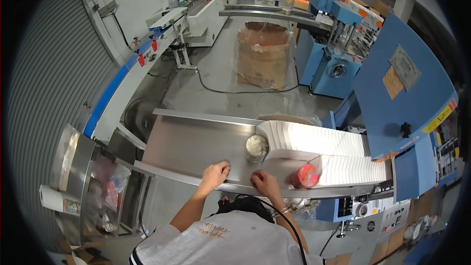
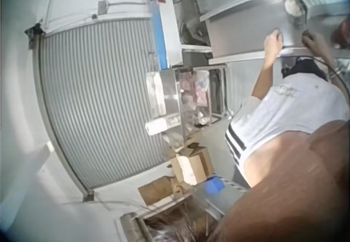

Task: Moving stacks of paper napkins from a production machine onto a conveyor belt.

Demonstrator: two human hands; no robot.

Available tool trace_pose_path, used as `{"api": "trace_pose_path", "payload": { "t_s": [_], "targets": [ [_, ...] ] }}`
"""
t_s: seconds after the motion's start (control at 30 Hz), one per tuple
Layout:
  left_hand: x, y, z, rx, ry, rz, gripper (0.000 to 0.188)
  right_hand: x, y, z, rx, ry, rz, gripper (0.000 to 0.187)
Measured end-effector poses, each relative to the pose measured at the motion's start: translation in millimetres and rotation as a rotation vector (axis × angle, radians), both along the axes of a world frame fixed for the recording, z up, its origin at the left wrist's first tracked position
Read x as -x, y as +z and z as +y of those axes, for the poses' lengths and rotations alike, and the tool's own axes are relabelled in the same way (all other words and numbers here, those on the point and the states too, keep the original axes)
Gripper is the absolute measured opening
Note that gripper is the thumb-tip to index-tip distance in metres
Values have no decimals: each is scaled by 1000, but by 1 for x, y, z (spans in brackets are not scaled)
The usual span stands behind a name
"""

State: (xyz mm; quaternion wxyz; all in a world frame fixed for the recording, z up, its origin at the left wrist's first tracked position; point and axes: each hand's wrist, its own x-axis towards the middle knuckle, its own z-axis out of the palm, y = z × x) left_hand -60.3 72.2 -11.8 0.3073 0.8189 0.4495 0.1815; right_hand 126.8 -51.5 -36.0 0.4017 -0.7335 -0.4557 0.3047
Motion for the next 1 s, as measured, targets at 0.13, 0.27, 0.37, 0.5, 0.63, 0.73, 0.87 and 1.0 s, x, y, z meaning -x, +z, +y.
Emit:
{"api": "trace_pose_path", "payload": {
  "t_s": [0.13, 0.27, 0.37, 0.5, 0.63, 0.73, 0.87, 1.0],
  "targets": [
    [3, -4, -2, -7, -34, -4, 17, 4, 2, -4, -11, -16, -26, 25],
    [6, -8, -7, 16, -52, -7, 16, 8, 1, -12, -15, -34, -41, 26],
    [5, -7, -8, 23, -66, 5, 17, 10, 5, -13, 25, -56, -67, 26],
    [5, -7, -2, 33, -108, 68, 19, 9, 2, -9, -24, -34, -163, 25],
    [-5, -13, 9, 164, -131, -146, 17, 9, 11, -4, -36, -44, -152, 24],
    [-37, 4, 27, -39, -123, -265, 22, 7, 14, -3, -40, -61, -136, 22],
    [-84, 26, 59, -110, -118, -499, 27, 10, 18, -2, -21, -55, -145, 21],
    [-131, 21, 81, -57, -258, -350, 29, 11, 14, -8, -19, -65, -175, 20]
  ]
}}
